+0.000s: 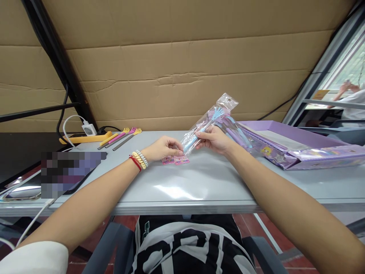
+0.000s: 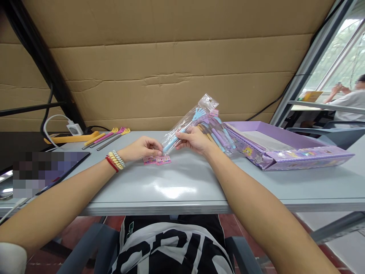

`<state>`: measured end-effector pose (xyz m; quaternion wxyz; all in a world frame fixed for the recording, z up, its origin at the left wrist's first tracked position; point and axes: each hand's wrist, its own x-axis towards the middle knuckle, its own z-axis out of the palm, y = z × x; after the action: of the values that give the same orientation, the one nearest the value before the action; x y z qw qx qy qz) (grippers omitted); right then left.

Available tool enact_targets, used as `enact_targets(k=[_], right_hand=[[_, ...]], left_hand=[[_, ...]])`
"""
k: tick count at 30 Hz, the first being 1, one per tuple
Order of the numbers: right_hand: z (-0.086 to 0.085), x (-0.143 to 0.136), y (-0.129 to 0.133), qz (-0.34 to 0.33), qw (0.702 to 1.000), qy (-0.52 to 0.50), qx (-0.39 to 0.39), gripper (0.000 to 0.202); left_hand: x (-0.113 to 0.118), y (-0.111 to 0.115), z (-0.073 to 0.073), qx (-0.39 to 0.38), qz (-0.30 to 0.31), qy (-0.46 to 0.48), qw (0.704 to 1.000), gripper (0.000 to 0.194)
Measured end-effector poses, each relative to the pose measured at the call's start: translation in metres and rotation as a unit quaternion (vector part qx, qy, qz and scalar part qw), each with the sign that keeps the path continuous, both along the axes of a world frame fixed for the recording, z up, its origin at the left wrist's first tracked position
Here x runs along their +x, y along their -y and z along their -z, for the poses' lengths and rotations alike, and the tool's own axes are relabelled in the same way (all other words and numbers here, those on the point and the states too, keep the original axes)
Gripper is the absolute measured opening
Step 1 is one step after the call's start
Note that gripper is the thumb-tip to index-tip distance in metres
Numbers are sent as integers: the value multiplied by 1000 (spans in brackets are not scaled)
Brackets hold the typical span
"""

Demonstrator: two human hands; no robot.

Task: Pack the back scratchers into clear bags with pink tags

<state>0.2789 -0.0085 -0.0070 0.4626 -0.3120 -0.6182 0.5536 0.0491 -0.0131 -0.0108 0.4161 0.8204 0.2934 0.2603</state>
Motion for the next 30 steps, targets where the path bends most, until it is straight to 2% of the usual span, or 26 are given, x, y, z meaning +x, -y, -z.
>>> enact_targets(k=[6,10,13,15,21,30], right_hand=[[-2,-9,8,-16,1000,11,-2,32],[-3,-10,9,-11,1000,17,3,33],[-4,-11,10,-10,1000,18,4,34],[-3,-13,11,-11,1000,20,3,36],[-4,-19,15,-3,999,42,18,40],[-7,-21,20,17,979,176,101,35]], left_hand=[[3,2,1,-5,-36,18,999,24],[8,7,2,-50,-45,81,994,28],[11,9,3,-98,-60,115,987,47],[12,10,2,-108,-78,103,986,57],[11,10,0,-55,-50,16,997,35],[6,13,-7,-119,27,3,993,26]])
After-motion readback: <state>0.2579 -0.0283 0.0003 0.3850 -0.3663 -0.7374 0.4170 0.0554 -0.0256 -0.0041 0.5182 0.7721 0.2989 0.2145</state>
